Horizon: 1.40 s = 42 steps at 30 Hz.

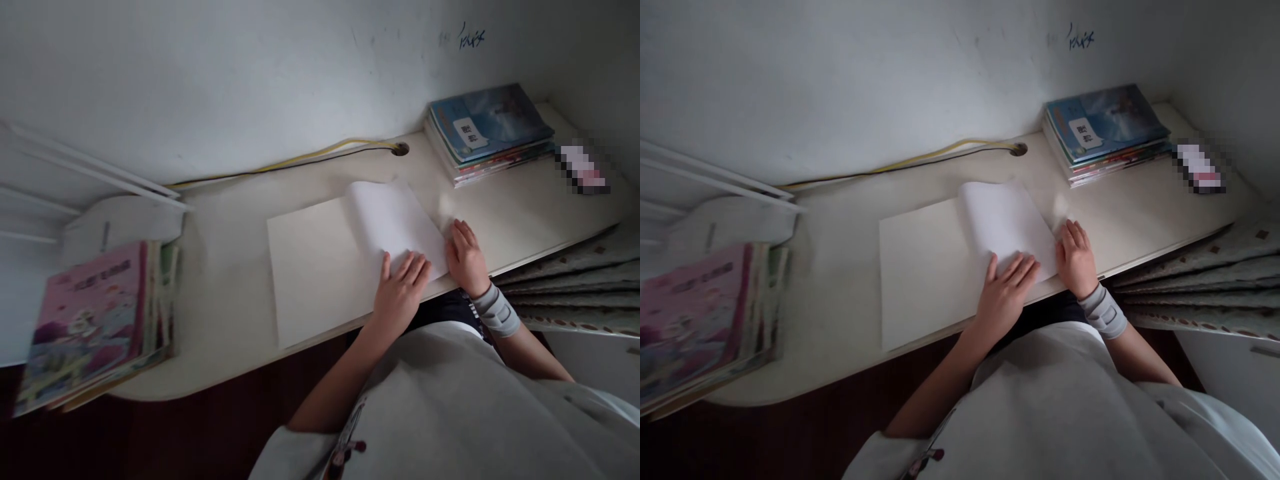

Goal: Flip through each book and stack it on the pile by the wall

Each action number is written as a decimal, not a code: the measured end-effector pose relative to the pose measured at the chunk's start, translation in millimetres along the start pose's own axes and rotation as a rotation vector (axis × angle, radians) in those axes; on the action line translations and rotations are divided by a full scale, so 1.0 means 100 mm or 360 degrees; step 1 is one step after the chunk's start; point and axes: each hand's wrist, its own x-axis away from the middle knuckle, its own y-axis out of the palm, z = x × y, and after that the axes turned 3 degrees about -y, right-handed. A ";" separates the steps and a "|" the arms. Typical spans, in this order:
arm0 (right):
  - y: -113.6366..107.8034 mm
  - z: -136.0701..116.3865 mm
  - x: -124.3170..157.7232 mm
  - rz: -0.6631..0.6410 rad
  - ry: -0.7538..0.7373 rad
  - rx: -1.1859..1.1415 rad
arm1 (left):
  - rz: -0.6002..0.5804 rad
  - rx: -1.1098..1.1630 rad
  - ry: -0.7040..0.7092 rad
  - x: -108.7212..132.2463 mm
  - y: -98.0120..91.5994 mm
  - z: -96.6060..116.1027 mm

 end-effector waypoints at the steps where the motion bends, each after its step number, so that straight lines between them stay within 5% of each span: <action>1: 0.00 -0.01 0.01 -0.0010 0.0003 0.0028 | 0.0011 0.0002 0.0007 0.00 0.01 0.00; 8: -0.21 -0.02 -0.06 -0.0243 -0.0071 0.0387 | 0.0020 -0.0035 0.0083 0.00 0.07 -0.03; 14: -0.11 0.23 -1.01 -0.0759 -0.0569 0.0411 | 0.0000 -0.0167 0.0156 0.00 0.10 -0.04; 20: 0.30 0.40 -1.75 -0.0992 -0.0524 0.0414 | 0.0095 -0.0258 0.0206 0.03 0.13 -0.07; 29: 0.36 0.39 -1.73 -0.1006 -0.0435 0.0424 | 0.0073 -0.0184 0.0295 0.05 0.09 -0.06; 42: 0.29 -0.34 -1.73 -0.0633 -0.0293 0.0949 | -0.0033 -0.0195 0.0249 0.02 0.09 -0.03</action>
